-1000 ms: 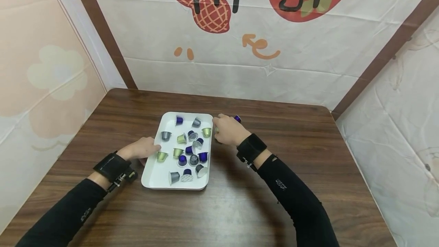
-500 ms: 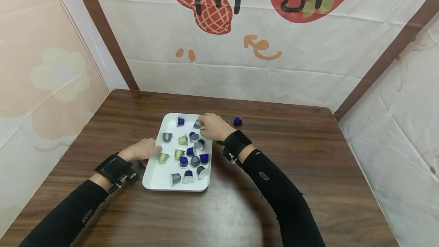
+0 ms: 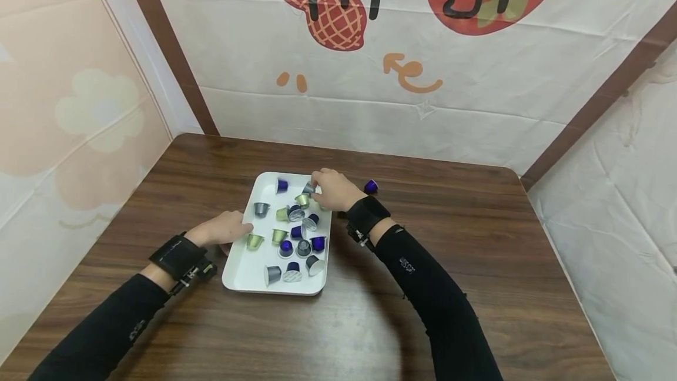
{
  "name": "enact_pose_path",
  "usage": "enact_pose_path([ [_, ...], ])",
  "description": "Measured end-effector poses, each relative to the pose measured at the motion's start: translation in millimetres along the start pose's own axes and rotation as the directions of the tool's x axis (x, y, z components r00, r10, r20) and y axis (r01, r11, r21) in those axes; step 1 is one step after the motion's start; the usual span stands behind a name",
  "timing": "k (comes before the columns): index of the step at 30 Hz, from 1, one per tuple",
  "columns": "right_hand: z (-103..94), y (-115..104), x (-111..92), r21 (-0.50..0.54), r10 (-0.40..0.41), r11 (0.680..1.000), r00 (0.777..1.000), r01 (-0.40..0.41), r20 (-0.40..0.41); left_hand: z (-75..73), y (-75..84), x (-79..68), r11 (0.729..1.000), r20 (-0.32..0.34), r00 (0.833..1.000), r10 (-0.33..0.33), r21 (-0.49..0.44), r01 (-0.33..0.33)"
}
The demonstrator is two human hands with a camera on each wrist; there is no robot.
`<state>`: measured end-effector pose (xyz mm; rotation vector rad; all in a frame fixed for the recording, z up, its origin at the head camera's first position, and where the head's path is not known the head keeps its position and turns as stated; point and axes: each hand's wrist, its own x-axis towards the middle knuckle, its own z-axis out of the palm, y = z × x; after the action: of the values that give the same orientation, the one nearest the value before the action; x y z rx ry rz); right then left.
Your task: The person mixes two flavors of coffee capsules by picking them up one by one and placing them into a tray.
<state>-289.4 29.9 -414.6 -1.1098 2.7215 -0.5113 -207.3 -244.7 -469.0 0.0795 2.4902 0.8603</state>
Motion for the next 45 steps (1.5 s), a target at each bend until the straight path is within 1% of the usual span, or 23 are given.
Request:
enact_pose_path([
  [3,-6.9,7,-7,-0.018,0.04,0.999,0.999,-0.041,-0.006,-1.4,1.8,-0.5,1.0,-0.004,1.0,0.01,0.003,-0.01],
  [7,-10.7,21,-18,-0.029,0.061,0.998,0.998,-0.062,-0.004,-2.1,2.9,-0.7,1.0,0.002,1.0,0.005,0.006,-0.005],
  [14,-9.9,39,-36,-0.058,0.077,0.996,0.995,-0.074,0.056,-1.3,3.4,0.1,1.0,0.005,1.0,0.0,0.014,0.0],
  [17,-6.2,44,-42,-0.082,0.073,0.994,0.994,-0.066,0.086,-0.5,4.3,0.6,1.0,0.006,1.0,-0.005,0.017,0.005],
  [21,1.0,49,-49,-0.104,0.042,0.994,0.991,-0.029,0.126,0.7,5.8,1.9,0.999,0.016,1.0,-0.014,0.031,0.013],
  [24,5.9,52,-52,-0.121,0.018,0.993,0.99,-0.001,0.143,1.3,7.4,2.8,0.998,0.018,0.999,-0.028,0.048,0.027],
  [26,9.5,54,-54,-0.135,0.018,0.991,0.988,0.002,0.151,1.6,8.8,3.3,0.998,0.016,0.999,-0.032,0.057,0.031],
  [32,14.2,55,-60,-0.143,0.053,0.989,0.985,-0.03,0.164,2.1,9.9,3.8,0.998,0.012,1.0,-0.021,0.054,0.02],
  [36,13.0,53,-65,-0.146,0.037,0.989,0.987,-0.013,0.157,1.3,11.1,4.2,0.999,0.012,1.0,-0.021,0.049,0.021],
  [40,11.2,49,-71,-0.153,0.026,0.988,0.991,-0.006,0.13,0.9,11.7,3.3,0.999,0.015,1.0,-0.022,0.034,0.022],
  [45,4.6,36,-77,-0.119,-0.013,0.993,0.996,0.023,0.085,0.9,9.5,0.8,1.0,0.014,1.0,-0.024,0.02,0.024],
])
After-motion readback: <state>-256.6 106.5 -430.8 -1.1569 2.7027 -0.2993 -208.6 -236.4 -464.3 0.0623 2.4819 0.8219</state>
